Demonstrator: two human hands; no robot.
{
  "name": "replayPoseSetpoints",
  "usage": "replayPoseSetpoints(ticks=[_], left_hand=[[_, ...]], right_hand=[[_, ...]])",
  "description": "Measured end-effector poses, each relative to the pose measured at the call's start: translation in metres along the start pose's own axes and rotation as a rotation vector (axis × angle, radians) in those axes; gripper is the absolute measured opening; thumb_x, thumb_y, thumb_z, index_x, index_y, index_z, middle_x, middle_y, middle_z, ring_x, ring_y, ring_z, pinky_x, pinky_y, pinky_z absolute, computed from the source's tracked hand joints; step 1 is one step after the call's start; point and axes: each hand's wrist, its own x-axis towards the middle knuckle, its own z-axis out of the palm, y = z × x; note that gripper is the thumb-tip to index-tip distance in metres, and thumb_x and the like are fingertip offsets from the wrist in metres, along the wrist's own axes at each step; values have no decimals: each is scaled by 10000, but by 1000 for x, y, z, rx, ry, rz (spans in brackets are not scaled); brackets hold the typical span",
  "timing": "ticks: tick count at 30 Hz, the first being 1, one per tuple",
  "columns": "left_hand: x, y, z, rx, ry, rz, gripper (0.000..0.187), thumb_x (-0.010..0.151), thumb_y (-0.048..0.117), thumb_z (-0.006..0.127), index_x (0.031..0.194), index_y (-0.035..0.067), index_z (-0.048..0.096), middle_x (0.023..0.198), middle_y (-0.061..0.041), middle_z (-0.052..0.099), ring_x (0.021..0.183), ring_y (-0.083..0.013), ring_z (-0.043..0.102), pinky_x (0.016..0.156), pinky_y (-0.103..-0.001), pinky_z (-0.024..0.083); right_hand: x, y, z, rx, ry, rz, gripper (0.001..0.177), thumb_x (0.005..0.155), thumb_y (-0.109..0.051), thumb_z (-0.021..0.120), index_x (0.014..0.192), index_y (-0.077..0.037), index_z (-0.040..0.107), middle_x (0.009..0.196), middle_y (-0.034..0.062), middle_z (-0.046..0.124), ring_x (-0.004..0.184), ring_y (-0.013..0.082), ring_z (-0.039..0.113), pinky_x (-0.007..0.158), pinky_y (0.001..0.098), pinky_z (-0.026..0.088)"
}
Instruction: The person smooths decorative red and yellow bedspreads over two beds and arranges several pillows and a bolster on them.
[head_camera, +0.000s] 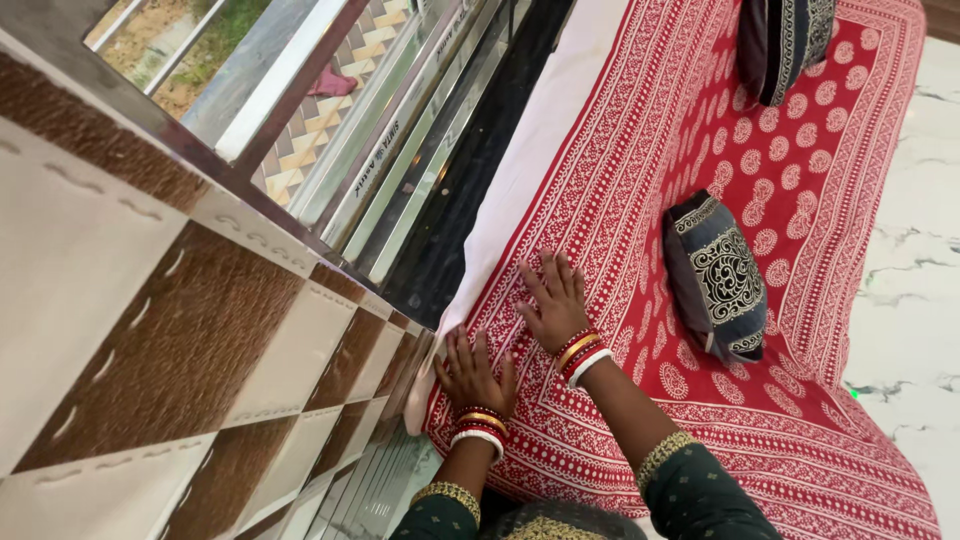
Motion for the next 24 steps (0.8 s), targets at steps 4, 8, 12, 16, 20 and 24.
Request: replayPoseSetpoints(ticks=[4,8,12,16,20,24], left_hand=[[-3,-4,3,-90,115,53,670,991,532,369,1523,134,455,1625,-204,363,1524,-386,293,1200,-661,155],[-3,-3,0,-100,101,67,694,1011,557,325,1549,133,434,1633,-212,350,1525,-399,286,1198,-659,151],[-6,-2,-2,-127,134,89,733,1004,600,315,1552,128,433,1636,-208,351,1534,-395,282,1202,-658,146],[-6,-3,-2,-120,148,111,751,992,621,343,1544,120,438,1633,-218,347,1533,-394,272,1200,-650,141],[-9,-7,-3,-109,91,124,715,979,585,407,1520,121,470,1640,-242,332,1543,-406,246,1203,-639,128],[-12,-12,-1,-162,93,167,710,985,573,424,1533,123,478,1647,-238,320,1541,-398,237,1207,-642,112]], right_hand=[[-23,-3,23,-107,78,-46,685,1048,-562,331,1646,-296,127,1726,71,-49,1578,266,-100,1239,526,-108],[-51,-21,37,-195,67,-148,663,1066,-541,247,1642,-235,125,1714,81,4,1562,286,-76,1197,576,-124],[-72,-29,35,-85,-214,-164,694,1023,-485,291,1631,-187,139,1707,66,91,1564,226,0,1209,573,-119],[-107,-36,34,-77,-83,-276,661,1066,-455,308,1642,-151,191,1717,112,144,1590,253,56,1246,538,-85],[-140,-40,32,-97,-138,-324,647,1044,-477,312,1608,-163,279,1704,94,171,1583,254,80,1253,528,-62],[-186,-35,23,-90,-200,-487,638,1041,-551,364,1578,-207,377,1690,89,216,1582,314,105,1232,605,-48]])
